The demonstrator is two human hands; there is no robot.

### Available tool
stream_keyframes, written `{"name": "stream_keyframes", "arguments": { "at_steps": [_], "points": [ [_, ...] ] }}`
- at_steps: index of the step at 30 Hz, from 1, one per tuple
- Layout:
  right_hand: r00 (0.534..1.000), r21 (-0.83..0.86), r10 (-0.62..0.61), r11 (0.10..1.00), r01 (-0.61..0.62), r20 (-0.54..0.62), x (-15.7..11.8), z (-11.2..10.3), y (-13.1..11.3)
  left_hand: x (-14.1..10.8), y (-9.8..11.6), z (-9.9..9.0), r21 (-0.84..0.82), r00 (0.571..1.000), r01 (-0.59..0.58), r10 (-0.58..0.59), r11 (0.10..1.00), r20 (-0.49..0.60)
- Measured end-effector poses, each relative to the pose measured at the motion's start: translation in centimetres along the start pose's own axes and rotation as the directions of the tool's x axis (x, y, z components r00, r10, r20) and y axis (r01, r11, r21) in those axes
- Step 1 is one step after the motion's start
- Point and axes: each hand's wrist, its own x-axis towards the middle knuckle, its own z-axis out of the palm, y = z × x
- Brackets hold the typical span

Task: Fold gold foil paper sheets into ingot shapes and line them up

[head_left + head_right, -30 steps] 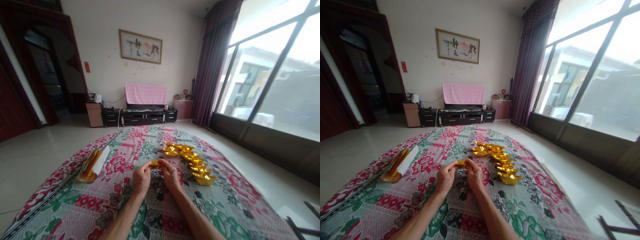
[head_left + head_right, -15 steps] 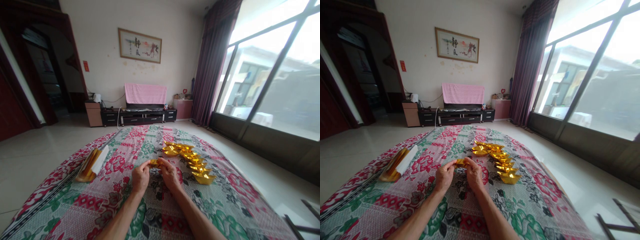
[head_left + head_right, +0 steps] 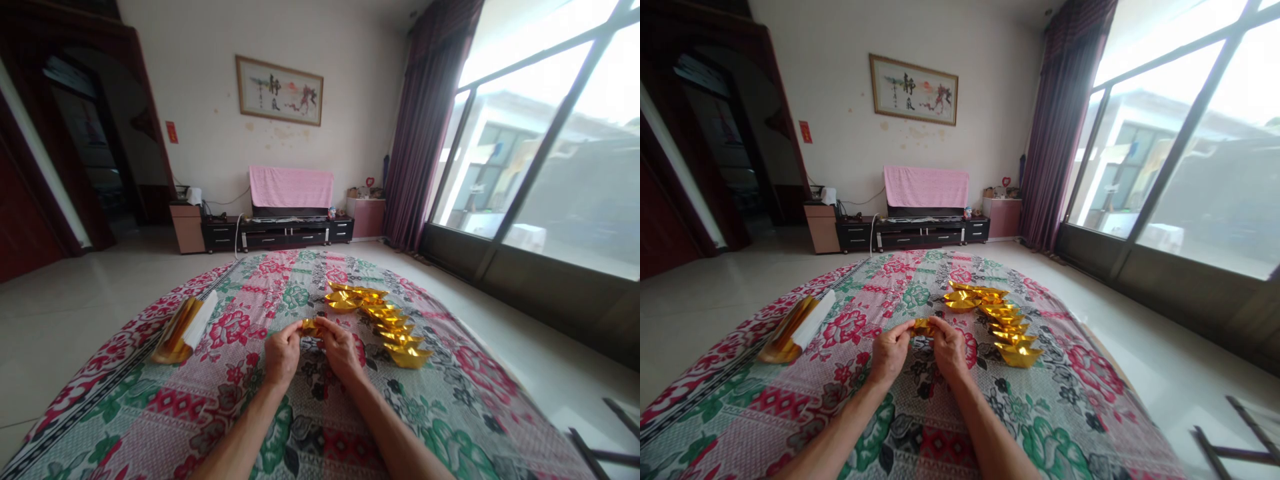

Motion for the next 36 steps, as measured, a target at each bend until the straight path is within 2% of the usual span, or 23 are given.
{"name": "stream_keyframes", "arguments": {
  "at_steps": [4,8,13,16,20,25,27,30,33,36],
  "points": [
    [0.999,-0.012,-0.020,1.000,0.020,0.035,0.1,0.1,0.3,0.1,0.0,0.0,-0.012,0.999,0.038,-0.038,0.999,-0.023],
    [0.999,-0.017,-0.029,0.999,0.029,0.016,0.2,0.2,0.5,0.2,-0.1,0.0,-0.061,0.997,0.064,-0.065,0.996,-0.027],
    [0.998,-0.126,-0.065,0.990,0.065,0.007,0.0,-0.1,0.0,0.3,-0.2,0.0,-0.107,0.998,0.068,-0.068,0.992,0.000],
    [1.000,-0.163,-0.028,0.986,0.030,0.013,0.0,-0.2,-0.7,0.4,-0.1,-0.1,-0.121,0.998,0.067,-0.066,0.990,0.014],
    [0.995,-0.085,0.059,0.995,-0.051,0.082,0.0,-0.2,-1.1,0.8,-0.2,-0.4,-0.171,0.996,0.088,-0.091,0.981,-0.010],
    [0.978,-0.066,0.145,0.988,-0.137,0.152,0.1,-0.3,-1.1,1.1,-0.3,-0.4,-0.333,0.993,0.121,-0.120,0.935,0.022],
    [0.966,0.006,0.207,0.978,-0.210,0.154,0.1,-0.2,-1.4,1.0,-0.1,-0.2,-0.422,0.991,0.133,-0.120,0.897,0.057],
    [0.950,0.206,0.289,0.929,-0.308,0.117,0.0,0.2,-2.0,0.5,0.3,0.1,-0.485,0.984,0.171,-0.119,0.858,0.136],
    [0.942,0.390,0.327,0.859,-0.332,0.081,-0.4,0.9,-2.5,0.1,0.6,0.3,-0.408,0.973,0.202,-0.134,0.890,0.188],
    [0.934,0.488,0.345,0.802,-0.345,0.092,-0.7,1.5,-2.7,-0.2,0.7,0.3,-0.287,0.972,0.176,-0.121,0.942,0.199]
  ]
}}
